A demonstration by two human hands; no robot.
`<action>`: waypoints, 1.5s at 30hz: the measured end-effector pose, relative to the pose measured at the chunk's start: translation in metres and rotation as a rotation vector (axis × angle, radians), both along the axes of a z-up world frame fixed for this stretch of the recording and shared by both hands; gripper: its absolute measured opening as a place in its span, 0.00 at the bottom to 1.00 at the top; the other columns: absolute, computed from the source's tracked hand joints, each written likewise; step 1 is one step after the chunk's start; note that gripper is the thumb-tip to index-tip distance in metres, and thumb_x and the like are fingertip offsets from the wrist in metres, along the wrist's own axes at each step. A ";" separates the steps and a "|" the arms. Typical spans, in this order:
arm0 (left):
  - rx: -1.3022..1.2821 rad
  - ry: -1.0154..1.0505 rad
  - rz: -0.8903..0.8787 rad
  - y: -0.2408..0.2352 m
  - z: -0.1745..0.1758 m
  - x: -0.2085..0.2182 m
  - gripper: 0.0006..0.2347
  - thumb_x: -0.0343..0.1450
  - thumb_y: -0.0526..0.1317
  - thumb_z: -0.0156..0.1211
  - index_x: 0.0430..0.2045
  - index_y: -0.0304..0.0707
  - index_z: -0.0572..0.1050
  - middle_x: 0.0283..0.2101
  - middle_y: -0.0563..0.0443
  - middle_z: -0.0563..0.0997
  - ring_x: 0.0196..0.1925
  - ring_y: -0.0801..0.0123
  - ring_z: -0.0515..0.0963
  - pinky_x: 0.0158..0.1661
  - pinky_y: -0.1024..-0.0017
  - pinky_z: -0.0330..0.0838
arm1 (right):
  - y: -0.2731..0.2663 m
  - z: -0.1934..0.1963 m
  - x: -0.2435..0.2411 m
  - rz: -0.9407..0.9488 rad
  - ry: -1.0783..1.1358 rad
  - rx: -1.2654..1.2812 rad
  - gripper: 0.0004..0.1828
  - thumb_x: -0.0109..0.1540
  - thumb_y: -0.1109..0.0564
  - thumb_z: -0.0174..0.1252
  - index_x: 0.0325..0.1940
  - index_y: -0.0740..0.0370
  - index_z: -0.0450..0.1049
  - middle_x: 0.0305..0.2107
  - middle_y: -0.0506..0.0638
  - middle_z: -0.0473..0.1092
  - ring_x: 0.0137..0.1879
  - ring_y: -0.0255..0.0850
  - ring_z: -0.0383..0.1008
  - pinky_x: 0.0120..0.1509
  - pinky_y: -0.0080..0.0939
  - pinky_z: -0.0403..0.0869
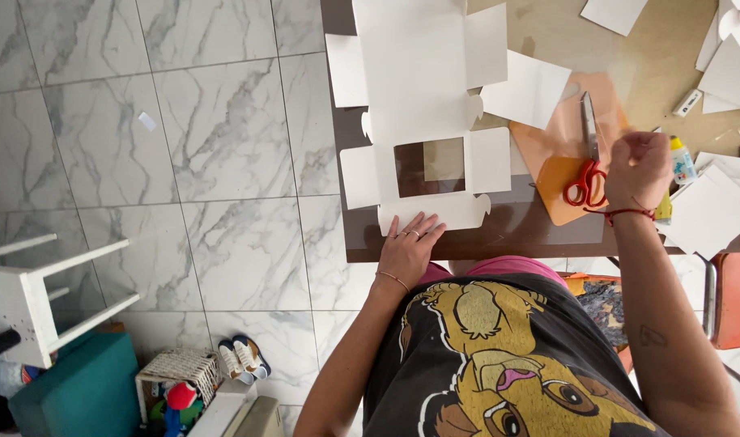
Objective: The person cuts a small square from a transparent sheet using red-handled scissors, then places it into the central window of a white pre-cut cardboard box blank. They fold the flaps and adjust the sheet to fit the opening, completing the assembly of the box base.
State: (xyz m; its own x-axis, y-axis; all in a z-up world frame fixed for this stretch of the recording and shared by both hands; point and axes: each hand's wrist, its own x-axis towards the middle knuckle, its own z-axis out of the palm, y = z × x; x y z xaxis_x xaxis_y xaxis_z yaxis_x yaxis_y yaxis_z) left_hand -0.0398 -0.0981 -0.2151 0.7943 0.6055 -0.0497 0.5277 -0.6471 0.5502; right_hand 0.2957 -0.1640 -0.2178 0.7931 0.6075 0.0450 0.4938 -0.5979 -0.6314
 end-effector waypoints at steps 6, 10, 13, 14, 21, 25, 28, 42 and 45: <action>-0.066 0.082 -0.026 -0.001 0.000 0.001 0.13 0.66 0.34 0.43 0.42 0.47 0.69 0.51 0.55 0.69 0.56 0.65 0.65 0.53 0.52 0.55 | 0.025 0.086 -0.044 0.373 -0.055 0.570 0.11 0.60 0.80 0.31 0.41 0.78 0.56 0.34 0.70 0.64 0.41 0.57 0.70 0.39 0.47 0.73; -0.103 0.101 -0.025 -0.004 -0.006 0.001 0.13 0.67 0.33 0.41 0.42 0.45 0.68 0.52 0.54 0.68 0.57 0.65 0.63 0.53 0.52 0.53 | 0.054 0.099 -0.075 0.429 0.225 0.415 0.14 0.58 0.81 0.34 0.38 0.75 0.63 0.29 0.64 0.66 0.33 0.48 0.70 0.34 0.37 0.71; -0.086 0.102 -0.026 -0.013 -0.025 -0.003 0.11 0.67 0.34 0.41 0.40 0.46 0.70 0.53 0.53 0.66 0.58 0.65 0.62 0.53 0.50 0.53 | 0.085 0.072 -0.096 0.529 0.498 0.226 0.05 0.62 0.74 0.43 0.37 0.71 0.64 0.28 0.58 0.67 0.32 0.42 0.70 0.32 0.32 0.71; -0.081 0.140 -0.035 -0.018 -0.038 -0.006 0.13 0.66 0.36 0.43 0.43 0.51 0.67 0.56 0.56 0.63 0.59 0.64 0.61 0.54 0.49 0.53 | 0.094 0.053 -0.104 0.580 0.422 0.230 0.04 0.59 0.72 0.50 0.35 0.69 0.67 0.25 0.56 0.68 0.28 0.41 0.70 0.28 0.32 0.70; -0.092 0.208 -0.032 -0.024 -0.048 -0.008 0.17 0.65 0.36 0.45 0.47 0.58 0.63 0.58 0.60 0.59 0.61 0.64 0.58 0.55 0.48 0.53 | 0.125 -0.046 -0.107 0.689 0.024 -0.057 0.04 0.57 0.59 0.57 0.34 0.55 0.69 0.22 0.44 0.67 0.30 0.41 0.70 0.35 0.42 0.71; -0.127 0.199 0.014 -0.025 -0.049 -0.005 0.17 0.64 0.36 0.46 0.47 0.58 0.63 0.57 0.59 0.60 0.60 0.63 0.60 0.54 0.51 0.56 | 0.128 -0.034 -0.111 0.677 0.085 -0.224 0.04 0.58 0.58 0.55 0.37 0.53 0.68 0.25 0.43 0.68 0.35 0.43 0.70 0.41 0.47 0.71; -0.032 0.148 0.085 -0.021 -0.045 -0.001 0.16 0.64 0.35 0.44 0.45 0.60 0.64 0.53 0.61 0.64 0.57 0.65 0.64 0.53 0.54 0.59 | 0.129 -0.047 -0.106 0.680 0.109 -0.218 0.04 0.58 0.58 0.54 0.37 0.52 0.68 0.27 0.45 0.69 0.38 0.45 0.70 0.42 0.48 0.70; -0.032 0.177 0.055 -0.015 -0.055 0.005 0.16 0.63 0.35 0.45 0.43 0.54 0.66 0.53 0.58 0.64 0.57 0.65 0.64 0.52 0.55 0.60 | 0.122 -0.065 -0.113 0.643 0.101 -0.089 0.05 0.56 0.61 0.55 0.34 0.53 0.68 0.26 0.48 0.68 0.35 0.48 0.70 0.39 0.47 0.70; 0.066 0.142 0.087 -0.010 -0.040 0.011 0.17 0.62 0.34 0.46 0.45 0.50 0.65 0.53 0.54 0.64 0.57 0.64 0.63 0.52 0.56 0.59 | 0.120 -0.073 -0.110 0.630 0.112 -0.083 0.05 0.57 0.62 0.55 0.34 0.54 0.68 0.27 0.48 0.67 0.35 0.48 0.70 0.39 0.48 0.70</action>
